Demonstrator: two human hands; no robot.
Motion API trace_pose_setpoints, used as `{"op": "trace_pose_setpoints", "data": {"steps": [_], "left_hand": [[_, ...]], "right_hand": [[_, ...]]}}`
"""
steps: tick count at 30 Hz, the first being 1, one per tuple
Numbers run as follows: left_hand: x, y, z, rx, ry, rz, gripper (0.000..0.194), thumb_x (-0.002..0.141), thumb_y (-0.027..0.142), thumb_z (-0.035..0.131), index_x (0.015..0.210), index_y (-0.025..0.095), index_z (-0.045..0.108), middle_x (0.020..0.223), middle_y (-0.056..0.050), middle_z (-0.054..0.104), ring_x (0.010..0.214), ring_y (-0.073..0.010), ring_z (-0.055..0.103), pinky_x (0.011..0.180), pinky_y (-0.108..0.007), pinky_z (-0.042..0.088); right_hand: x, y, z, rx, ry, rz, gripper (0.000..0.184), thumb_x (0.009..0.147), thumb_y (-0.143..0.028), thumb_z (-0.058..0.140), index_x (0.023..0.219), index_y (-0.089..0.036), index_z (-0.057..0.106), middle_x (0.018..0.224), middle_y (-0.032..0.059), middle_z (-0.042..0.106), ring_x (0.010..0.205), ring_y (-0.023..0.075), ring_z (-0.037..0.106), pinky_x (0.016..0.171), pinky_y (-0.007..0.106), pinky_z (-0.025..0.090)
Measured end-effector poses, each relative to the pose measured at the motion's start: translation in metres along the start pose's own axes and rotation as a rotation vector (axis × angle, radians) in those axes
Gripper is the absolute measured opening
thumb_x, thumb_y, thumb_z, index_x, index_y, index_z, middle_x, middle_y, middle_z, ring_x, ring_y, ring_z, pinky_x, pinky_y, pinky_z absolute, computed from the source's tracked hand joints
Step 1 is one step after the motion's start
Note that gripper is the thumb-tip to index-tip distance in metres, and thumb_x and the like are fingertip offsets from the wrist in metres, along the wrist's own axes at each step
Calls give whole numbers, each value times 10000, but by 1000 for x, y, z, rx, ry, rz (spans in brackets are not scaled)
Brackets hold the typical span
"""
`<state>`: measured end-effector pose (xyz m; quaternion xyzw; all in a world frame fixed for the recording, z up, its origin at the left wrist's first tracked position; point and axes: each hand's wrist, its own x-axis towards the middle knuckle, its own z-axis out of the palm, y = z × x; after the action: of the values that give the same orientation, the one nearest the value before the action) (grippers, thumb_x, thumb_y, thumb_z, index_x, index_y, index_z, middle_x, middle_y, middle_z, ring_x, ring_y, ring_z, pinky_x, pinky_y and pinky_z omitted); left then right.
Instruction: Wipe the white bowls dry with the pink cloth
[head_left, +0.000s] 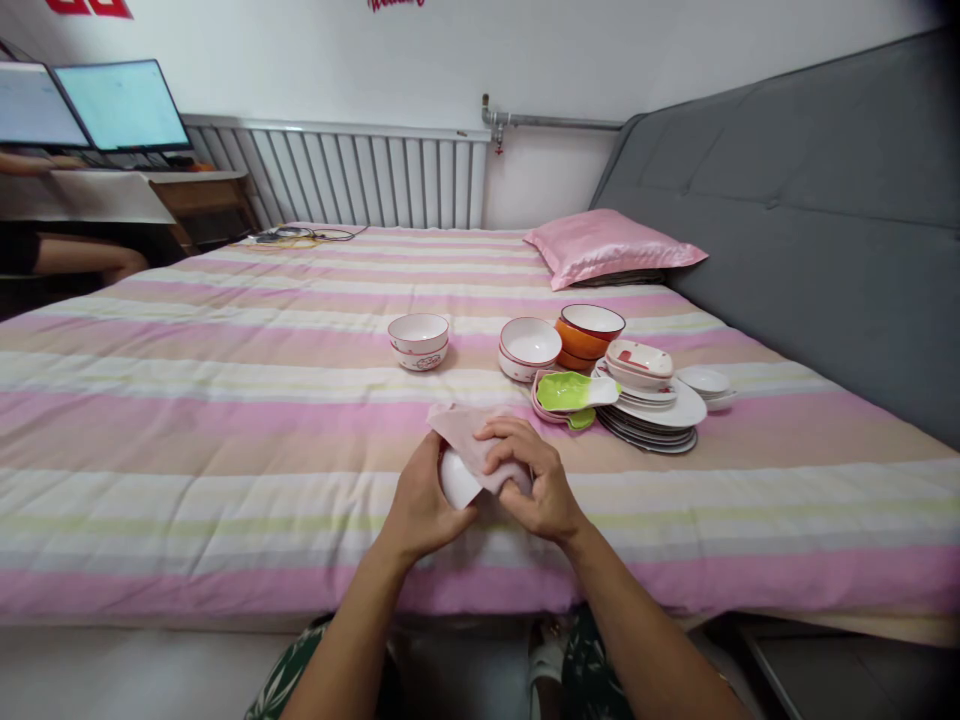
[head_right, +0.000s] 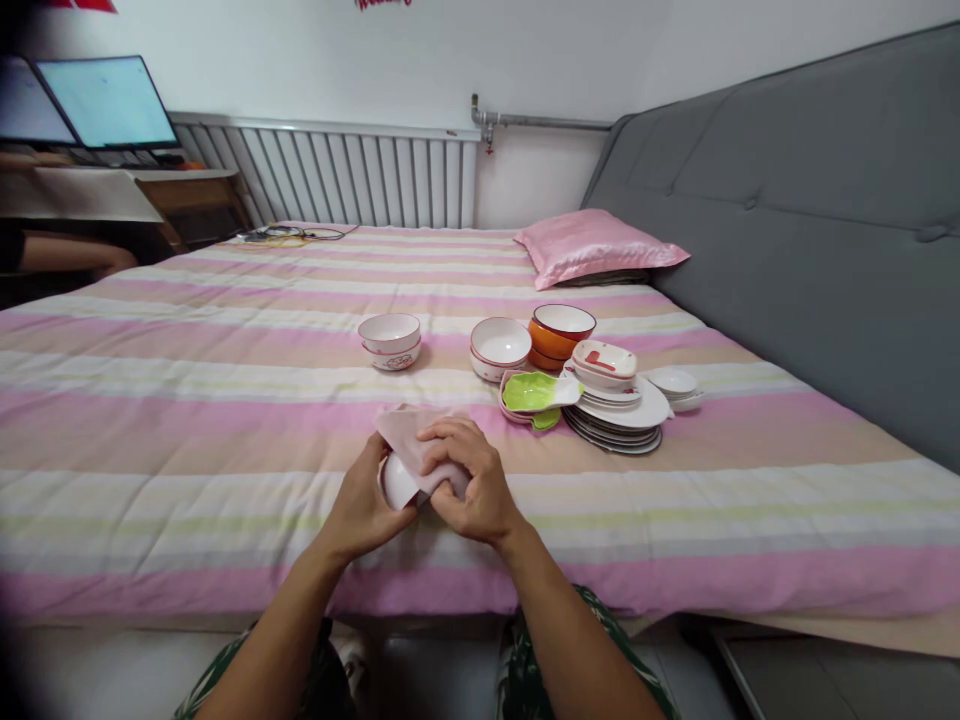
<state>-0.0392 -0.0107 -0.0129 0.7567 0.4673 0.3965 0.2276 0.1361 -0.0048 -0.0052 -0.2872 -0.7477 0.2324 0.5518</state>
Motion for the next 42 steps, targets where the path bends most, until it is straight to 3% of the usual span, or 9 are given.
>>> {"op": "trace_pose_setpoints", "data": {"steps": [6, 8, 11, 16, 18, 21, 23, 31, 42], "left_hand": [[-1, 0, -2, -89, -13, -12, 734, 601, 141, 669, 1261, 185, 350, 1187, -79, 515, 1098, -250, 526, 953, -400, 437], [-1, 1, -3, -102, -9, 15, 736, 584, 94, 644, 1256, 190, 359, 1205, -77, 503, 1135, -250, 505, 985, -400, 416], [-1, 2, -2, -104, -11, 34, 735, 571, 71, 627, 1247, 190, 365, 1193, -78, 505, 1125, -253, 509, 966, -401, 430], [-4, 1, 0, -98, -13, -31, 666, 644, 229, 696, 1213, 170, 356, 1106, -93, 542, 992, -244, 578, 830, -382, 500], [-6, 0, 0, -112, -8, -44, 832, 635, 249, 714, 1318, 169, 246, 1177, -124, 530, 1024, -254, 581, 847, -391, 500], [-8, -1, -1, -116, -25, -62, 1125, 609, 177, 694, 1439, 192, -64, 1277, -162, 495, 1064, -271, 584, 880, -427, 492], [-9, -1, -1, -88, -34, -69, 1175, 595, 140, 671, 1447, 197, -136, 1279, -171, 500, 1070, -285, 587, 884, -450, 490], [-7, -2, 0, -50, -29, -5, 1132, 579, 135, 647, 1468, 197, -51, 1333, -184, 472, 1109, -310, 572, 905, -465, 483], [-4, -2, 2, -68, -15, -69, 1122, 559, 115, 631, 1471, 180, -19, 1221, -149, 555, 1107, -306, 569, 908, -461, 479]], "right_hand": [[-2, 3, -5, 145, 42, 62, 132, 753, -189, 504, 811, -210, 621, 934, 59, 650, 1019, 233, 575, 945, 419, 423], [-3, 1, -5, 103, 64, 100, 268, 745, -159, 514, 989, -217, 605, 948, 52, 628, 986, 215, 580, 911, 394, 448], [-4, -3, -3, -59, -7, 38, 607, 626, -109, 522, 1223, -213, 535, 1176, 90, 546, 1102, 240, 523, 963, 413, 424], [-4, -8, 3, -439, -186, -115, 780, 534, -95, 538, 1289, -291, 536, 1510, 25, 298, 1262, 304, 374, 1050, 480, 310], [-4, -6, 5, -531, -209, -139, 731, 581, -115, 568, 1283, -316, 539, 1480, -2, 376, 1264, 306, 368, 1039, 482, 308], [-4, 0, 6, -600, -219, -172, 588, 678, -122, 571, 1231, -319, 576, 1372, -5, 523, 1215, 274, 441, 982, 444, 347], [-4, 3, 7, -605, -202, -184, 521, 716, -95, 551, 1185, -317, 604, 1312, -2, 580, 1166, 245, 500, 949, 416, 362], [1, 16, 10, -447, -53, -178, 277, 903, -198, 485, 1058, -313, 682, 1147, 14, 679, 1088, 192, 597, 996, 405, 388], [9, 30, 11, -191, 10, -66, 247, 863, -161, 562, 1032, -269, 706, 1061, 32, 704, 1012, 176, 631, 912, 350, 481]]}}
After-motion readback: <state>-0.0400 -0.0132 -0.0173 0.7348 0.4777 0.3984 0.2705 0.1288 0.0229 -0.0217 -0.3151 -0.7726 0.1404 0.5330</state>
